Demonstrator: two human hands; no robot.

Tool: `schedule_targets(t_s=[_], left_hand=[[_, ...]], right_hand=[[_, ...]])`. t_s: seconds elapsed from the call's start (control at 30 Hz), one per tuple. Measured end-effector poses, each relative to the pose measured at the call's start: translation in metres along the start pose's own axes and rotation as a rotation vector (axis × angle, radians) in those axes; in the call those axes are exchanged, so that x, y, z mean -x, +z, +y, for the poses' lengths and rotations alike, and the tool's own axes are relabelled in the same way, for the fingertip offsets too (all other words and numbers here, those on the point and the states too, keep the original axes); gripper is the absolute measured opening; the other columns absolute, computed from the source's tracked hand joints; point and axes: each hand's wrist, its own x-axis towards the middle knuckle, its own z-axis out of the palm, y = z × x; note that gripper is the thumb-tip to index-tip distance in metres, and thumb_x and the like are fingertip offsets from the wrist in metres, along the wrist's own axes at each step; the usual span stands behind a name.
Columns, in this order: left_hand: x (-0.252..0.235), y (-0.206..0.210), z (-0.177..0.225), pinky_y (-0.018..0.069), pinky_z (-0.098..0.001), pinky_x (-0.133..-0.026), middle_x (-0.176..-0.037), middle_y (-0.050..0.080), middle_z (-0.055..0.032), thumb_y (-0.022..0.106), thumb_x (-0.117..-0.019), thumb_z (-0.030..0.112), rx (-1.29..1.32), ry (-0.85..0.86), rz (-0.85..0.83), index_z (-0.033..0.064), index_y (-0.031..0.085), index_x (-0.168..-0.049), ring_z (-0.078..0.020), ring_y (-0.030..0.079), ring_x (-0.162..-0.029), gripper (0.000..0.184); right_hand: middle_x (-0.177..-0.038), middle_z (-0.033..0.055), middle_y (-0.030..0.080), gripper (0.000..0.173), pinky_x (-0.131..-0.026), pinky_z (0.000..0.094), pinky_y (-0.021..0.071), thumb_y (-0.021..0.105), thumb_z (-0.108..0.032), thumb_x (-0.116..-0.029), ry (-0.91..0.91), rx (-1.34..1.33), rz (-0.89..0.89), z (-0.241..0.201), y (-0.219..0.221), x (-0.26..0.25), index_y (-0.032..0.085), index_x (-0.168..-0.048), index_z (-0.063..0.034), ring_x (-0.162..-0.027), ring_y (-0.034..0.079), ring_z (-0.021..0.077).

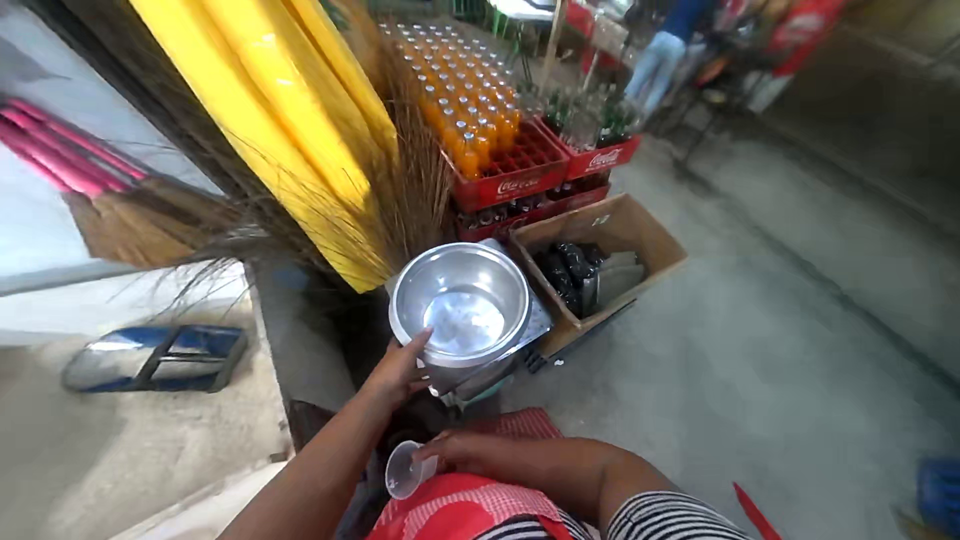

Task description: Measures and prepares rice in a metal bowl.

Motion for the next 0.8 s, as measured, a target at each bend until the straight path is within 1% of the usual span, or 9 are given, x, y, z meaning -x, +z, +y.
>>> schedule_targets(t_s=[0.1,0.23,0.3,0.4,0.47,0.53,0.63,0.7,0.8], left_hand=[[-0.005,0.009,0.001,0.0594,-0.0445,-0.079,-0.123,0.064,-0.0235,0.060,-0.1025,0.039,0.059,-0.039,-0.008,0.0074,0.040,-0.149,-0.0313,0.070,-0.096,0.060],[0.001,-0.003,-0.002,0.0595,-0.0356,-0.067,-0.100,0.067,-0.0183,0.053,-0.1015,0.015,0.188,-0.022,-0.006,-0.0002,0.052,-0.130,-0.0231,0.069,-0.078,0.032],[0.018,-0.027,-0.006,0.0601,-0.0345,-0.066,-0.098,0.066,-0.0167,0.050,-0.1026,0.012,0.283,-0.003,-0.016,-0.0009,0.051,-0.128,-0.0216,0.069,-0.076,0.029],[0.048,-0.079,-0.020,0.0605,-0.0327,-0.066,-0.096,0.068,-0.0149,0.048,-0.1021,0.008,0.493,0.026,-0.027,0.0010,0.051,-0.125,-0.0206,0.070,-0.076,0.024],[0.067,-0.115,-0.034,0.0598,-0.0315,-0.064,-0.090,0.069,-0.0115,0.047,-0.1004,0.008,0.584,0.102,-0.021,0.0038,0.053,-0.116,-0.0184,0.070,-0.073,0.017],[0.088,-0.148,-0.047,0.0603,-0.0334,-0.067,-0.090,0.069,-0.0100,0.047,-0.0992,0.007,0.655,0.189,-0.005,0.0053,0.054,-0.114,-0.0183,0.070,-0.075,0.017],[0.120,-0.192,-0.068,0.0610,-0.0358,-0.071,-0.092,0.071,-0.0088,0.045,-0.0982,0.007,0.744,0.295,0.059,0.0066,0.054,-0.113,-0.0186,0.071,-0.080,0.018],[0.140,-0.222,-0.083,0.0613,-0.0352,-0.070,-0.092,0.072,-0.0095,0.044,-0.0978,0.008,0.802,0.344,0.148,0.0061,0.055,-0.113,-0.0187,0.073,-0.080,0.019],[0.171,-0.267,-0.099,0.0611,-0.0332,-0.069,-0.092,0.072,-0.0072,0.044,-0.1013,0.010,0.857,0.352,0.388,0.0061,0.055,-0.115,-0.0167,0.072,-0.078,0.018]], right_hand=[[-0.104,0.0089,0.066,0.034,-0.081,0.0302,0.0549,0.053,-0.026,-0.1075,0.026,0.018,0.001,0.002,0.001,-0.003,0.057,-0.126,0.0025,-0.087,0.064,0.0103],[-0.108,0.0110,0.066,0.037,-0.084,0.0322,0.0549,0.055,-0.027,-0.1064,0.033,0.095,-0.010,-0.001,0.010,-0.011,0.057,-0.129,0.0027,-0.091,0.064,0.0123],[-0.109,0.0125,0.067,0.038,-0.085,0.0332,0.0551,0.056,-0.025,-0.1058,0.019,0.163,-0.014,-0.005,0.017,-0.018,0.058,-0.130,0.0042,-0.091,0.065,0.0134],[-0.104,0.0083,0.067,0.033,-0.081,0.0295,0.0558,0.049,-0.023,-0.1081,0.000,0.254,-0.087,-0.008,0.030,-0.030,0.057,-0.128,0.0029,-0.088,0.065,0.0099],[-0.113,0.0121,0.067,0.037,-0.085,0.0318,0.0561,0.048,-0.023,-0.1088,0.035,0.312,-0.096,-0.014,0.043,-0.042,0.055,-0.134,0.0033,-0.095,0.066,0.0135],[-0.120,0.0148,0.067,0.041,-0.088,0.0343,0.0572,0.047,-0.026,-0.1091,0.070,0.351,-0.100,-0.021,0.059,-0.056,0.053,-0.138,0.0022,-0.101,0.068,0.0172],[-0.102,0.0125,0.069,0.032,-0.074,0.0343,0.0601,0.049,-0.023,-0.1084,0.138,0.240,-0.034,-0.034,0.096,-0.084,0.056,-0.129,0.0006,-0.083,0.069,0.0188],[-0.091,0.0087,0.069,0.019,-0.068,0.0313,0.0591,0.048,-0.012,-0.1073,0.102,0.210,-0.024,-0.047,0.123,-0.100,0.056,-0.120,-0.0004,-0.074,0.067,0.0155],[-0.122,0.0182,0.059,0.036,-0.087,0.0335,0.0567,0.039,0.004,-0.1057,-0.088,0.358,-0.102,-0.080,0.163,-0.134,0.040,-0.141,0.0083,-0.102,0.063,0.0175]])
